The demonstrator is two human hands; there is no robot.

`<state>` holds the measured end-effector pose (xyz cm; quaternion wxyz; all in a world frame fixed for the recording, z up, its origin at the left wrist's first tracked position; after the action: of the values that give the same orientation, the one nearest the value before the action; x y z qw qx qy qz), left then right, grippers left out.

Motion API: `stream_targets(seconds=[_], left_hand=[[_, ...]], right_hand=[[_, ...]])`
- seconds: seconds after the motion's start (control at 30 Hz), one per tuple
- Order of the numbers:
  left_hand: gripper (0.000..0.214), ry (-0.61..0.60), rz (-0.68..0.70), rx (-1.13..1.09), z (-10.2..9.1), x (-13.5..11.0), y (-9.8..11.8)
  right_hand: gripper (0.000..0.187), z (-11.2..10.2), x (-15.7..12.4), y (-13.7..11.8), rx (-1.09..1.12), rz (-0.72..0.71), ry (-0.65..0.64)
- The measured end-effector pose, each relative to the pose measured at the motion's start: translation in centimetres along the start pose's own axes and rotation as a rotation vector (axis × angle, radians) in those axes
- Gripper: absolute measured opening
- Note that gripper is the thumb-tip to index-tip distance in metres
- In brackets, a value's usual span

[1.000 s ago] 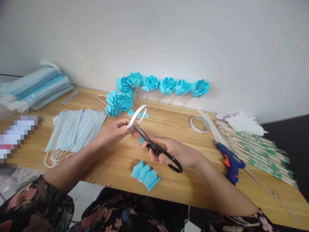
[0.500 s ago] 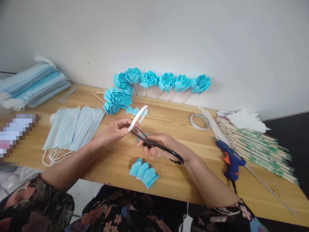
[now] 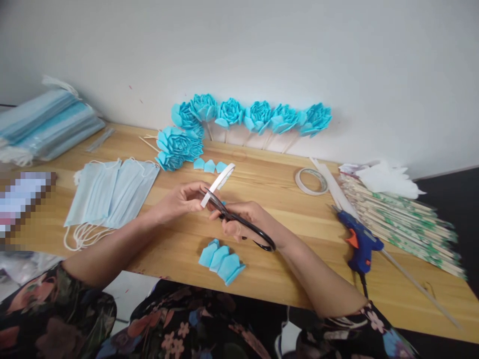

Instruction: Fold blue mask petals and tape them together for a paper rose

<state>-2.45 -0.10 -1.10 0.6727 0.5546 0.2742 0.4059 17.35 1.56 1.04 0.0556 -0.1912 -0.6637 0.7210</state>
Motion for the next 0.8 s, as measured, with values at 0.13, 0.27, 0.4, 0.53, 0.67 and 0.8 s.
stream_targets(seconds=[0.13, 0.27, 0.4, 0.53, 0.67, 0.8], left_hand=[[0.052, -0.035, -0.01, -0.047, 0.19, 0.11, -0.26], [0.046, -0.047, 0.003, -0.038, 0.3, 0.09, -0.11], [0.032, -0.028, -0.005, -0.005, 0.22, -0.05, 0.09], [0.028, 0.029, 0.014, 0.072, 0.03, -0.23, 0.19], [0.031, 0.08, 0.062, 0.117, -0.07, -0.16, 0.23], [0.036, 0.194, 0.068, 0.141, -0.5, 0.0, 0.28]], right_hand=[[0.065, 0.02, -0.33, -0.1, -0.026, 0.014, 0.063], [0.063, -0.12, -0.32, 0.4, -0.004, -0.002, 0.05], [0.063, -0.23, -0.16, 0.68, 0.024, -0.027, 0.049], [0.061, -0.23, -0.12, 0.63, 0.036, -0.032, 0.051], [0.058, -0.13, -0.18, 0.54, 0.025, -0.003, 0.061], [0.053, 0.28, 0.1, 0.84, 0.021, 0.061, 0.017]])
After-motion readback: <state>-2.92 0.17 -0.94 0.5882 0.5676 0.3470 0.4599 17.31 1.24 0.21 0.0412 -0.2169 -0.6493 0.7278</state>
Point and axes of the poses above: each hand's wrist, its own x-axis towards the middle knuckle, its own z-axis out of the palm, y = z × x, the point moved 3 cm from there along x, towards the middle knuckle, and after that the axes turned 10 degrees about -y, right-handed, at the moved point
